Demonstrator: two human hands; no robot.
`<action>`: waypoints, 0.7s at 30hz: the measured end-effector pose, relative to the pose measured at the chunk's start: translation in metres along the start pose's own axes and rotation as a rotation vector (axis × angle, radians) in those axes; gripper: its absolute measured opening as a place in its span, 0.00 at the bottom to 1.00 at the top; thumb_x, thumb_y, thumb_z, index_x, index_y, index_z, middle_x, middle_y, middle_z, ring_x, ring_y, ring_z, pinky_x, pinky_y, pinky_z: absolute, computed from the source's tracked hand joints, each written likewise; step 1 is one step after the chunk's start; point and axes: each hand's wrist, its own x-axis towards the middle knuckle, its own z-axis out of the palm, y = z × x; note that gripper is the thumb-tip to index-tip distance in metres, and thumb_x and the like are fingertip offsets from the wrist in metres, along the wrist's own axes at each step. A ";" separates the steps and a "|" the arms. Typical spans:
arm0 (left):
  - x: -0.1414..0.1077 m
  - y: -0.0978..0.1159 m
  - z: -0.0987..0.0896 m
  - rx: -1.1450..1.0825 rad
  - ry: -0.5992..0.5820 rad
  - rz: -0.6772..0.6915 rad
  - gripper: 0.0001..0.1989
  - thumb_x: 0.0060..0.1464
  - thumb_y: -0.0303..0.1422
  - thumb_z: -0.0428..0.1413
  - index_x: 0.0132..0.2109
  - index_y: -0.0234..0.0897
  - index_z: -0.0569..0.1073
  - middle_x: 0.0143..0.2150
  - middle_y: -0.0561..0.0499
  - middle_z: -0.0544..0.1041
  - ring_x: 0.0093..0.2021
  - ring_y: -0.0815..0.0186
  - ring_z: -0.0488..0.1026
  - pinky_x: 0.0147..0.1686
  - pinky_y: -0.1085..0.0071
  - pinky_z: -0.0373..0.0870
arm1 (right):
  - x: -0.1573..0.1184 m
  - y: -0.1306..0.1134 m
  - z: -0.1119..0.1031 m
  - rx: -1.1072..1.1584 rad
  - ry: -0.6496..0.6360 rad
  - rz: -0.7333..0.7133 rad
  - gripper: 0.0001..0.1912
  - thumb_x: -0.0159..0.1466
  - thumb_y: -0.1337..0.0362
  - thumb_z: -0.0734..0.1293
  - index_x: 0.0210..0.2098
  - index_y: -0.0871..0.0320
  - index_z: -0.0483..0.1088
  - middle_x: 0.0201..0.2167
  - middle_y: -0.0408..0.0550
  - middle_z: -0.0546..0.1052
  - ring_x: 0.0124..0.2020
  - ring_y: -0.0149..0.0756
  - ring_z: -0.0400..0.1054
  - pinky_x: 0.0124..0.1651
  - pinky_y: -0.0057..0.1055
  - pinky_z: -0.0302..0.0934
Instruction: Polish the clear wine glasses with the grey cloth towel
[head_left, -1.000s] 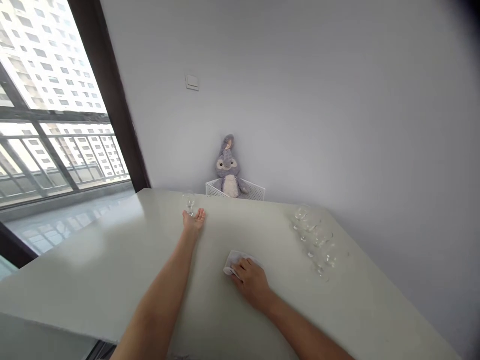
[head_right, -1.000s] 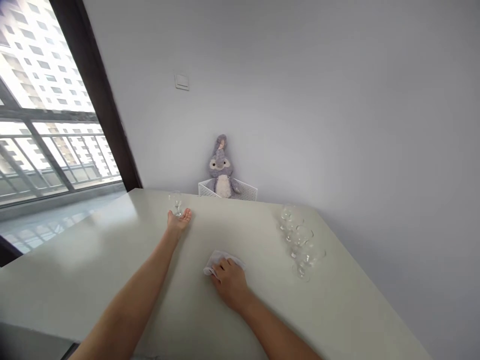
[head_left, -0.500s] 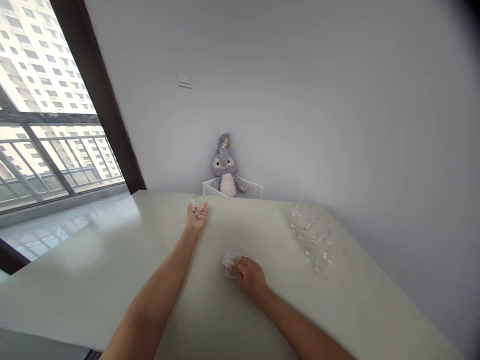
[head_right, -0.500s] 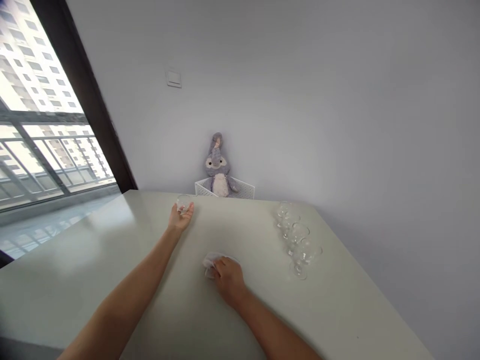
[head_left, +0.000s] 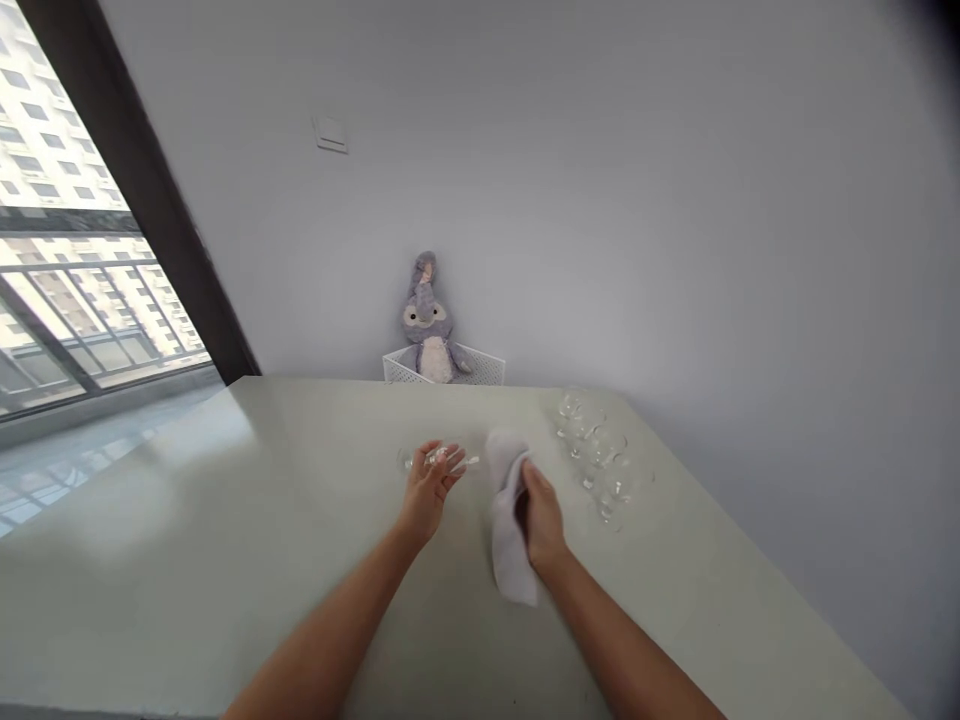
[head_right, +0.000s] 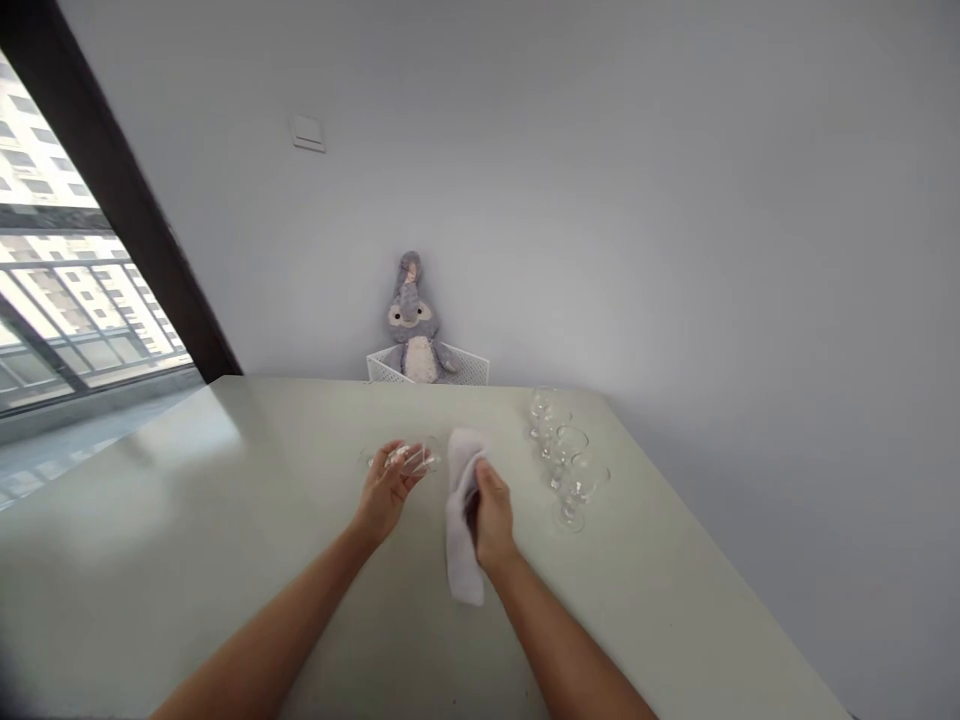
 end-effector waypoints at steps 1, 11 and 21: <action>-0.002 -0.003 0.000 0.025 -0.006 -0.013 0.16 0.49 0.38 0.55 0.44 0.41 0.61 0.46 0.47 0.71 0.48 0.62 0.69 0.45 0.63 0.66 | -0.005 0.003 0.004 -0.044 -0.094 -0.013 0.19 0.58 0.50 0.58 0.38 0.57 0.68 0.32 0.45 0.73 0.33 0.34 0.66 0.36 0.30 0.60; -0.009 -0.015 -0.010 0.627 -0.132 0.004 0.21 0.47 0.42 0.54 0.48 0.38 0.65 0.30 0.53 0.70 0.30 0.67 0.68 0.31 0.71 0.66 | -0.013 0.030 0.015 -0.177 -0.334 0.131 0.14 0.52 0.55 0.66 0.30 0.59 0.68 0.20 0.40 0.69 0.20 0.29 0.61 0.24 0.26 0.56; -0.006 0.012 -0.009 0.533 -0.317 -0.058 0.22 0.49 0.41 0.53 0.51 0.39 0.66 0.36 0.48 0.72 0.34 0.66 0.69 0.34 0.71 0.68 | -0.016 0.026 0.012 -0.188 -0.427 0.155 0.16 0.59 0.54 0.58 0.38 0.58 0.67 0.25 0.46 0.73 0.23 0.33 0.66 0.26 0.29 0.60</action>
